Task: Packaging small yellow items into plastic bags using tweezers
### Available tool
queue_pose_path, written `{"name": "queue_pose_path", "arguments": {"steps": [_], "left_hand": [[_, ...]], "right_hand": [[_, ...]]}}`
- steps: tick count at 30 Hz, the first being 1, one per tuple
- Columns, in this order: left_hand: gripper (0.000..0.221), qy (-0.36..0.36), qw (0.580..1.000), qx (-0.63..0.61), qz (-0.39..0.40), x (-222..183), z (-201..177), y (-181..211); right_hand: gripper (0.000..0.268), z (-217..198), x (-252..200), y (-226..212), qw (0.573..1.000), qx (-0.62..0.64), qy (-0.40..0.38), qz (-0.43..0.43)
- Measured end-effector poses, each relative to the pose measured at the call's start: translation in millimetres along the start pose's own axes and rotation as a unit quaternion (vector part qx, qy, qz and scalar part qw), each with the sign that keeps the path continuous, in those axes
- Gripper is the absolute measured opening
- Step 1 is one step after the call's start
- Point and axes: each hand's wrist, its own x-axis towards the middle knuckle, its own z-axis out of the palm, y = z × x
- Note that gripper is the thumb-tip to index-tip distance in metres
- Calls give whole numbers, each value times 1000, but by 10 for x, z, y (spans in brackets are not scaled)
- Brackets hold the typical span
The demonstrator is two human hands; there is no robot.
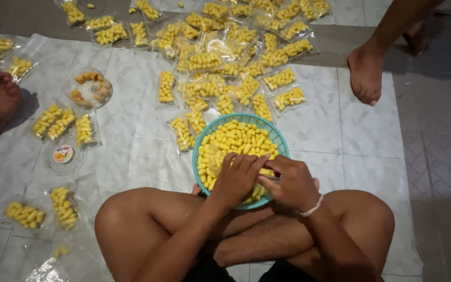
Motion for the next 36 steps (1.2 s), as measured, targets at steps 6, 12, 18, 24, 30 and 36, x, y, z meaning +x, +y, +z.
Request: {"name": "queue_pose_path", "arguments": {"steps": [6,12,18,24,30,36], "left_hand": [[49,1,1000,22,4,16,-65,-19],[52,14,999,38,-13,-22,68,-51],[62,16,993,15,-115,148,-224,-163],[61,75,980,-38,-178,28,-76,-353],[43,136,868,-287,-382,237,-476,-391],[36,183,901,-268,-289,292,-477,-426]], "right_hand": [[47,146,-119,29,993,-14,11,120],[43,166,-38,49,987,48,56,142],[35,-120,76,-116,987,97,82,97],[35,-214,0,133,965,197,135,104],[35,-475,2,261,961,127,173,175],[27,-325,92,83,992,-57,17,113]]}}
